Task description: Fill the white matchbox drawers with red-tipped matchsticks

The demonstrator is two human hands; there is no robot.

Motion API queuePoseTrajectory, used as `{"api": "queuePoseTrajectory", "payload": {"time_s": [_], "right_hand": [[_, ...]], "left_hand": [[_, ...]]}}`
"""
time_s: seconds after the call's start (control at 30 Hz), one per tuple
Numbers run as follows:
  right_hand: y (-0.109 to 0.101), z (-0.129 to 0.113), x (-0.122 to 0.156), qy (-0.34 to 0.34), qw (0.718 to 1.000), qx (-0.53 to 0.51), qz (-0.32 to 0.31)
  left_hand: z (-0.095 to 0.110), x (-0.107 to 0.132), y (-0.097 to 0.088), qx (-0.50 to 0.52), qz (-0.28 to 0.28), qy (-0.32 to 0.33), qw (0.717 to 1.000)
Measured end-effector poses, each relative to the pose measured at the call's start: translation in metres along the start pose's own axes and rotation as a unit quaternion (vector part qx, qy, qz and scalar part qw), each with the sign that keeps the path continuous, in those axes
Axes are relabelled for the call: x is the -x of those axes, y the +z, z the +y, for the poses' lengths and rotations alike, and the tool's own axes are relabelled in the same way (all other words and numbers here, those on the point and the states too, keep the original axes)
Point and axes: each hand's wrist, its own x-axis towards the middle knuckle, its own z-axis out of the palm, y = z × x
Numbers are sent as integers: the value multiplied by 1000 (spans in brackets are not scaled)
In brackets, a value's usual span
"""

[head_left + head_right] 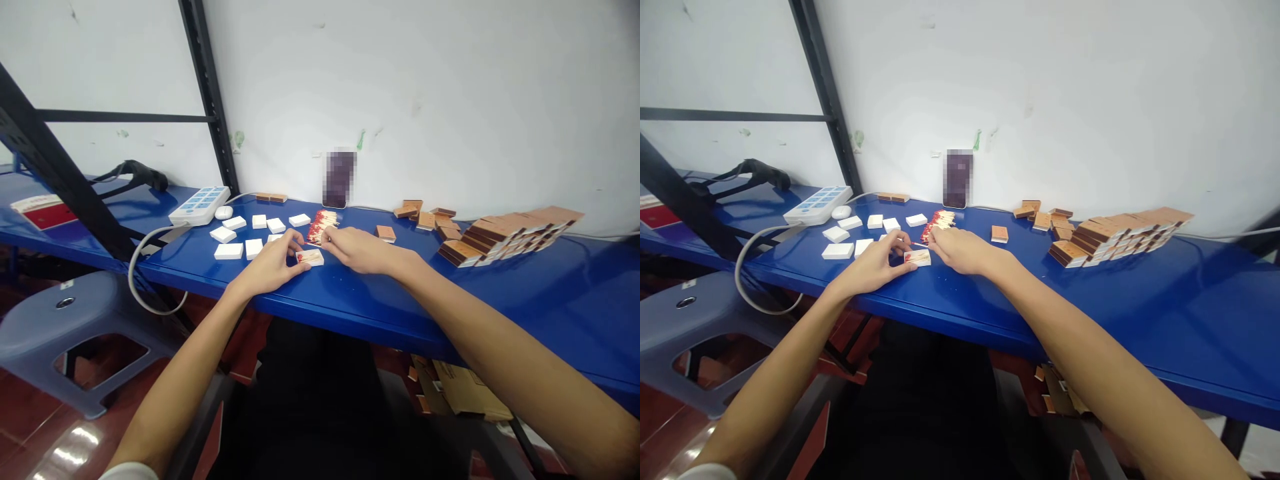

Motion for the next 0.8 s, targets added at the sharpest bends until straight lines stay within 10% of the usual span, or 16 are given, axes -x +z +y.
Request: {"api": "queuePoseTrajectory", "payload": {"time_s": [0.47,0.8], "right_hand": [[7,-10,-3,-14,999,-34,-5],[19,11,-11,56,988,-73,125]], "left_hand": [[2,-1,-3,-63,0,33,997],[3,0,-2,-15,-9,33,999]]}}
